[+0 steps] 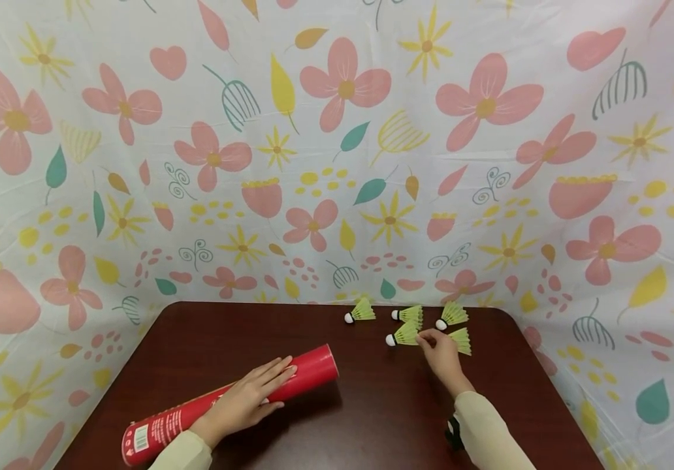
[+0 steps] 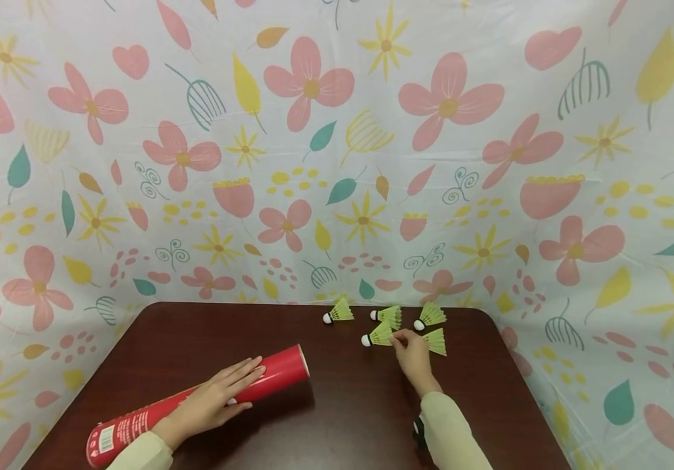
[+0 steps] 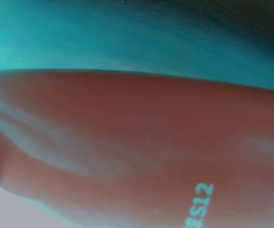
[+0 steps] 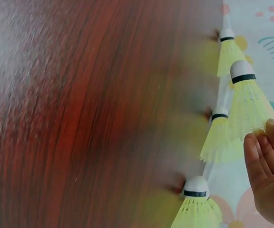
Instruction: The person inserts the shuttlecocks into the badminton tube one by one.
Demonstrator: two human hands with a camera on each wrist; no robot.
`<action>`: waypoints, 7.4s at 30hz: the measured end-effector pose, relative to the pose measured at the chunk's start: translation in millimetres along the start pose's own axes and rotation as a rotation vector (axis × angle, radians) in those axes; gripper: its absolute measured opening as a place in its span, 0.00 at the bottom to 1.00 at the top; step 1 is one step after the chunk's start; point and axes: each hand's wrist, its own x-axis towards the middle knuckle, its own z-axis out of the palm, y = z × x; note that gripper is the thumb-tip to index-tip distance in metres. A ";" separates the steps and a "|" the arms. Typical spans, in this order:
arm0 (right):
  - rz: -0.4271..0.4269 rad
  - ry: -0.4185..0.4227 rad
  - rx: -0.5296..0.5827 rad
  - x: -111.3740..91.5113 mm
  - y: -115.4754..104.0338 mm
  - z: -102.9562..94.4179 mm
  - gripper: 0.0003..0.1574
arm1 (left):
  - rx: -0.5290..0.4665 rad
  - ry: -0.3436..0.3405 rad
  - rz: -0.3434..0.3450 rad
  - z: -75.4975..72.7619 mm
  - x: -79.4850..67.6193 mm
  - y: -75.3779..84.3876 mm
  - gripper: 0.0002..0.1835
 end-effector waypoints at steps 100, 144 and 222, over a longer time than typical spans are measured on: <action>-0.328 -0.234 0.323 -58.8 -105.4 66.3 0.04 | -0.021 0.008 0.000 0.4 5.2 8.3 0.47; -0.240 -0.211 0.196 -21.2 -43.3 8.3 0.08 | -0.019 0.043 0.051 7.3 2.8 3.3 0.37; 0.093 0.099 -0.085 -21.0 45.9 -42.1 0.08 | -0.018 -0.008 -0.010 1.5 -1.8 -0.2 0.48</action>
